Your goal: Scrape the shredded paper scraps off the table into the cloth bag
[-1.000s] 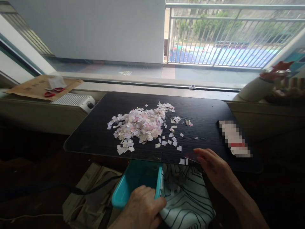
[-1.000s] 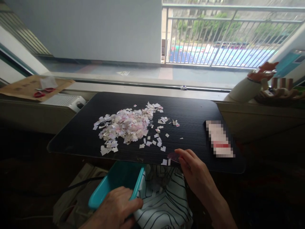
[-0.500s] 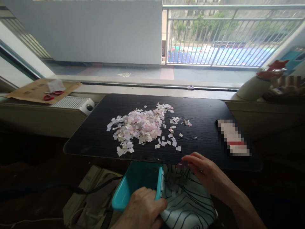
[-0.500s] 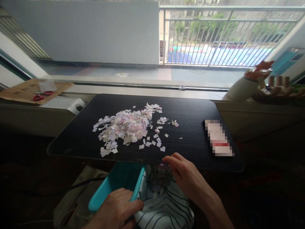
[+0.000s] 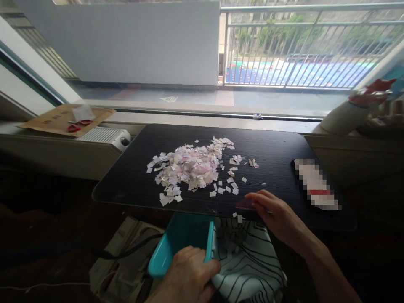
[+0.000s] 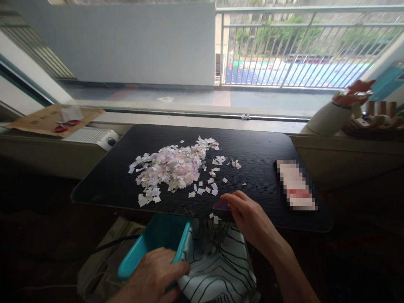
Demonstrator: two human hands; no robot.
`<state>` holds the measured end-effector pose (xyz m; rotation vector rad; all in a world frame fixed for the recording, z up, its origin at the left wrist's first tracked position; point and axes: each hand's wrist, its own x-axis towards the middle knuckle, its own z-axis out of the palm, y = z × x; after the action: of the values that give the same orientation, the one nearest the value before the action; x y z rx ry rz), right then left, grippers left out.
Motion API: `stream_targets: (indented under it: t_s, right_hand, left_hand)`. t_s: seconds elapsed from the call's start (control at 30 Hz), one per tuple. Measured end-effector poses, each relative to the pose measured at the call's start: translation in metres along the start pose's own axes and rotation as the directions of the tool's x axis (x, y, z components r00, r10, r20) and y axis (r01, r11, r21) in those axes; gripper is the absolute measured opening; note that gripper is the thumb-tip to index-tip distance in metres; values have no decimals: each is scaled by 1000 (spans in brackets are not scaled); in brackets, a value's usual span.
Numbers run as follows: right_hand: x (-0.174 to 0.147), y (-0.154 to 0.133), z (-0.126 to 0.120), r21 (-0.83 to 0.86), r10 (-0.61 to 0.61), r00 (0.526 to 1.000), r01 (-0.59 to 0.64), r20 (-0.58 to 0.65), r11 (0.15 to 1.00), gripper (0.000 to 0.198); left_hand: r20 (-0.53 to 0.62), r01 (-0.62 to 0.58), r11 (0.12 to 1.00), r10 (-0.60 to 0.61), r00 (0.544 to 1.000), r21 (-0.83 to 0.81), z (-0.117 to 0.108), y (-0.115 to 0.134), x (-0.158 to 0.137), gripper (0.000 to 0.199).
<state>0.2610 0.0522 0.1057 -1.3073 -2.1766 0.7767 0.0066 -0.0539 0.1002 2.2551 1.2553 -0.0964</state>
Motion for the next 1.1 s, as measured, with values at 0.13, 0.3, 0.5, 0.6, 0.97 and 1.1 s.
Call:
stream_targets:
  t_s: [0.13,0.3,0.5,0.6,0.97,1.1]
  right_hand:
    - [29,5,3,-77,4,990,-15,-139,997,31]
    - [28,7,3,-93,8,999,-11,-35,996,32]
    - [6,4,-3,-67,51,998,-54,-45,996,30]
    - [3,3,-2,-44,76,997,-76,-10,996,31]
    - [-7,-6,4,71,10,994,-18,108,997,31]
    - [-4,1,-8,65,28,997,-33,77,997,30]
  left_hand:
    - [-27,12,1000,-12,1000,15,-1,3,0,22]
    - [4,67,998,-67,998,16,1,3,-3,23]
    - [41,45,999,-43,998,-25,-6,-1,0,23]
    - [38,49,999,-48,998,-17,-5,-1,0,22]
    - [1,40,999,-40,999,6,-4,0,-3,21]
    - [-37,53,998,-52,998,37,2,-1,-5,24]
